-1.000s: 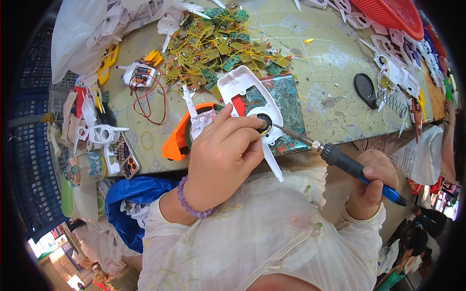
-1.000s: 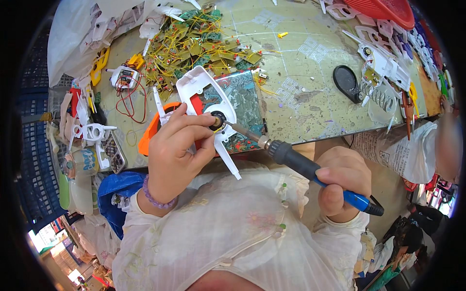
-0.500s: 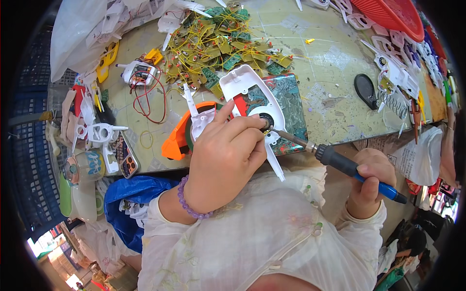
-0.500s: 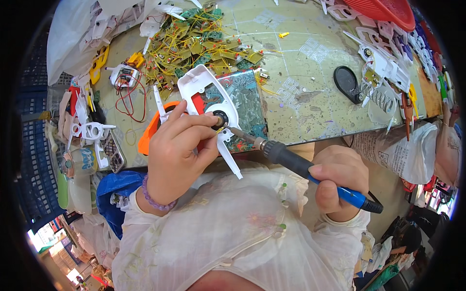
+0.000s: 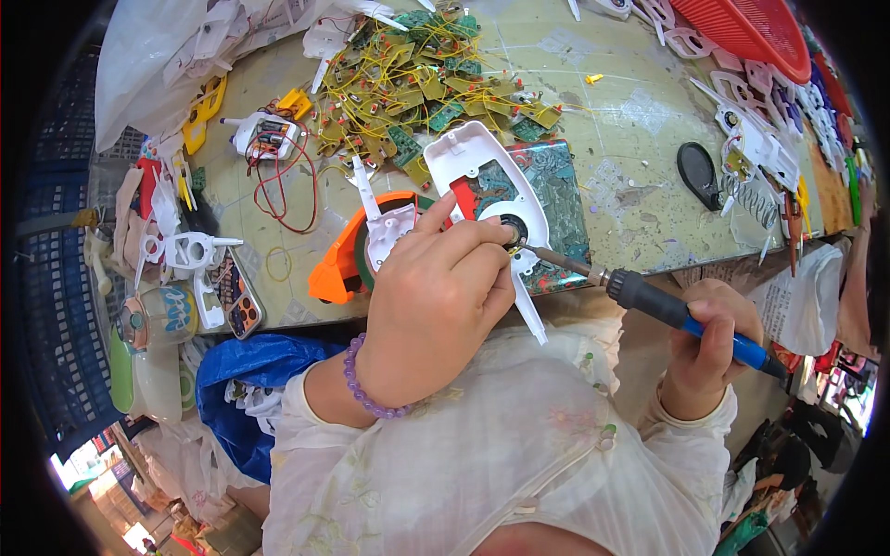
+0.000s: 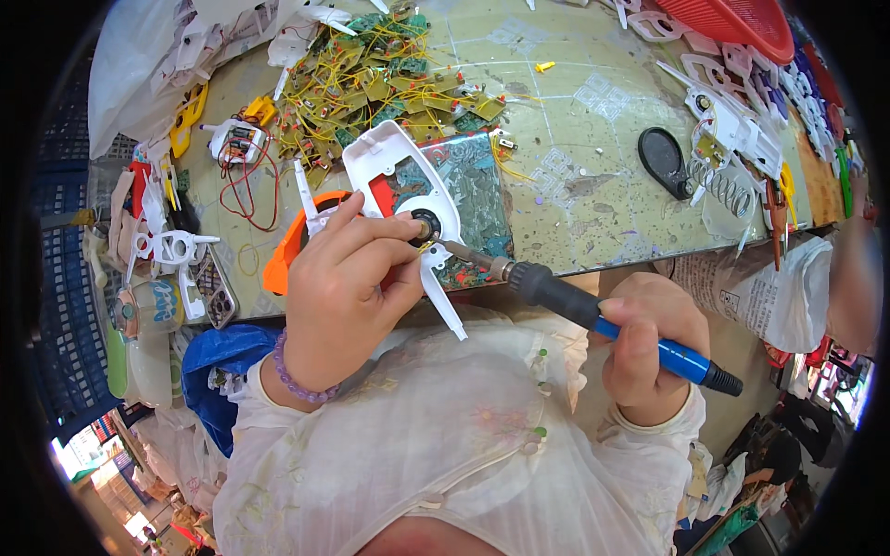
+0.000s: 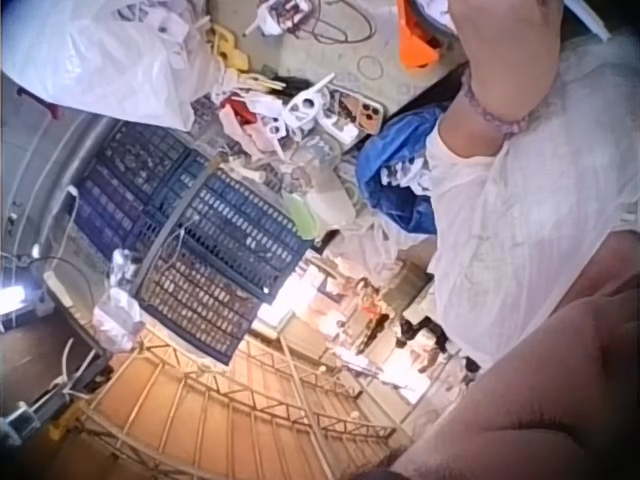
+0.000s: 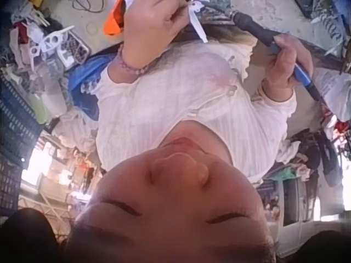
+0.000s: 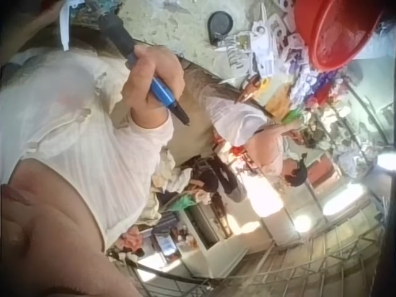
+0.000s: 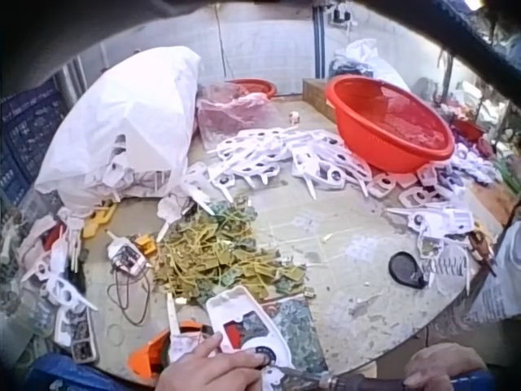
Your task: Soldering wires onto a circuit board and assembling it into a plastic housing.
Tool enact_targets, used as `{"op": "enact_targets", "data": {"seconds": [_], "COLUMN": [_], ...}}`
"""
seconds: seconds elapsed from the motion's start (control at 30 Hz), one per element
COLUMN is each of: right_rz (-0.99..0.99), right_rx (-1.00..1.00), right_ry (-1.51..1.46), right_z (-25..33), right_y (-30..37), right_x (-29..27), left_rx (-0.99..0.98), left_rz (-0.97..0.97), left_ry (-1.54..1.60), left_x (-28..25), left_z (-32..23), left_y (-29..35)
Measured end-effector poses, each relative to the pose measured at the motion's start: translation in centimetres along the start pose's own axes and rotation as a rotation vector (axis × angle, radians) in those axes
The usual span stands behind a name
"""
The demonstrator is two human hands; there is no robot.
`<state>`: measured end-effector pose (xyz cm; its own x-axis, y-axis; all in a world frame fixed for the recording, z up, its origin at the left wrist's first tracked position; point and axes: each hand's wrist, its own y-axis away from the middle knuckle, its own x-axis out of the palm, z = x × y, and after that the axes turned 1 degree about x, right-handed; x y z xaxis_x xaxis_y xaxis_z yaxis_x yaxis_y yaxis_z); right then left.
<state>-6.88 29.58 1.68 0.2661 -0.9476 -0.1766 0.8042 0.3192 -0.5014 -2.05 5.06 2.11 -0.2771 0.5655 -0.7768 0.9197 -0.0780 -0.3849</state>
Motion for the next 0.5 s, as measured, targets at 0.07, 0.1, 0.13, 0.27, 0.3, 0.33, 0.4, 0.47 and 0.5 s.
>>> {"op": "enact_targets", "data": {"seconds": [0.07,0.1,0.13,0.27,0.3,0.33,0.4,0.47,0.5], "right_rz": [-0.02,-0.018,-0.092,-0.275,-0.354,-0.429,-0.56,-0.575,-0.657], "right_rx": [0.023,0.022,-0.016,-0.066,-0.056,-0.014,-0.031,-0.1,-0.106], "right_ry": [-0.043,-0.044,-0.059,-0.088,-0.101,-0.134,-0.007,0.261,0.401], "right_z": [-0.5,-0.8,-1.2,-1.8,-1.9,-1.8,-2.4,-2.5,-2.7], "right_y": [0.5,0.9,1.6,3.1,3.6,4.2,4.7,3.3,2.9], "right_x": [-0.2,-0.2,-0.2,-1.4,-1.8,-2.4,-3.1,-4.6,-5.9], "left_rx": [0.031,0.031,0.031,0.027,0.035,0.033,0.029,0.01,-0.004], "left_rz": [-0.004,-0.006,-0.004,0.003,0.002,0.012,0.018,0.006,0.007], "left_ry": [-0.016,-0.018,-0.01,-0.003,0.001,0.004,0.019,0.014,-0.012], "left_x": [0.1,0.0,0.1,0.0,-0.1,0.1,0.1,0.1,-0.1], "left_z": [0.1,0.0,0.0,0.0,-0.1,-0.1,-0.1,-0.1,-0.3], "left_y": [0.0,0.0,-0.1,-0.2,-0.2,-0.4,-0.5,-0.4,-0.3]}}
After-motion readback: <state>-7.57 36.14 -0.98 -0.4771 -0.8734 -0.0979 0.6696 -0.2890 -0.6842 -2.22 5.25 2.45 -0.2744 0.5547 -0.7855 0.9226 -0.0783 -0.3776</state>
